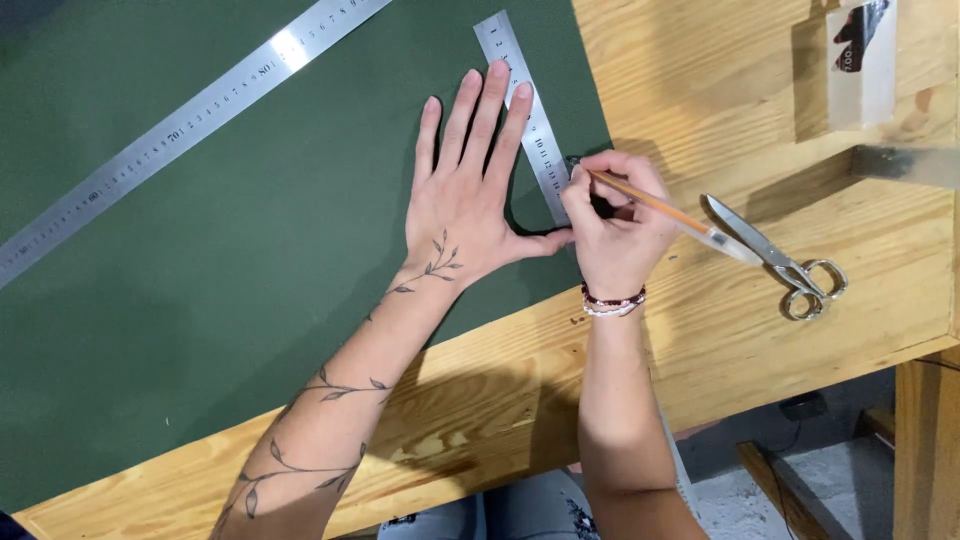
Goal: The person lays a green fabric on a wooden table, uses a metal ruler and pencil to measure and mark lines, then cuts the fabric with scissors along the marked lines.
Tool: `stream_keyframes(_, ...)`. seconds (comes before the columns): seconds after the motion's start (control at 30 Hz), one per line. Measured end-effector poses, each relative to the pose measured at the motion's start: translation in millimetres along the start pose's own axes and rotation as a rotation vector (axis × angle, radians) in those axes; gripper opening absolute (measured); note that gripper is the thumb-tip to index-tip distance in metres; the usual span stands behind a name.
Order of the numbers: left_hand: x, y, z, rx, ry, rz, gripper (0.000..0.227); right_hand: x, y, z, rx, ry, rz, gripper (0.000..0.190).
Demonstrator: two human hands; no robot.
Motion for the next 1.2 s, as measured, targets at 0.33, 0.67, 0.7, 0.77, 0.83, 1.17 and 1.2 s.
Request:
stream_keyframes(0.33, 2, 3, -1, 0.018, -0.001, 0.010, 0.133, -3, 2, 0, 0.008, 0.015, 0.019, 0.010)
stream_keyframes(0.67, 2, 1, -1, 0.005, 0.000, 0.005, 0.132, 6, 2, -1, 0.016, -0.029, 0.137, 0.011)
stream_keyframes(0.7, 2, 1, -1, 0.013, 0.000, 0.013, 0.132, 4, 1, -1, 0.001, -0.016, 0.105, 0.012)
stream_keyframes(0.77, 1, 2, -1, 0.021, 0.002, 0.022, 0.131, 2, 0, 0, -0.015, -0.003, 0.074, 0.013)
stream_keyframes(0.83, 2, 2, -1, 0.007, -0.004, 0.009, 0.132, 6, 1, -1, 0.013, -0.025, 0.106, 0.014)
stream_keyframes(1.17, 2, 2, 0, 0.020, -0.007, -0.004, 0.133, 10, 2, -2, 0.026, -0.086, 0.109, 0.013)
stream_keyframes(1.2, 2, 2, 0, 0.014, -0.006, -0.008, 0.134, 9, 2, -2, 0.024, -0.086, 0.086, 0.012)
Point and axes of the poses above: each hand's wrist, its own z-axis away from the middle knuckle, its own y-axis out of the palm, x = y × z, the point moved 9 cm from there along -z, towards the middle knuckle, and after that the axes turned 13 degrees about x, right-handed, at the moved point
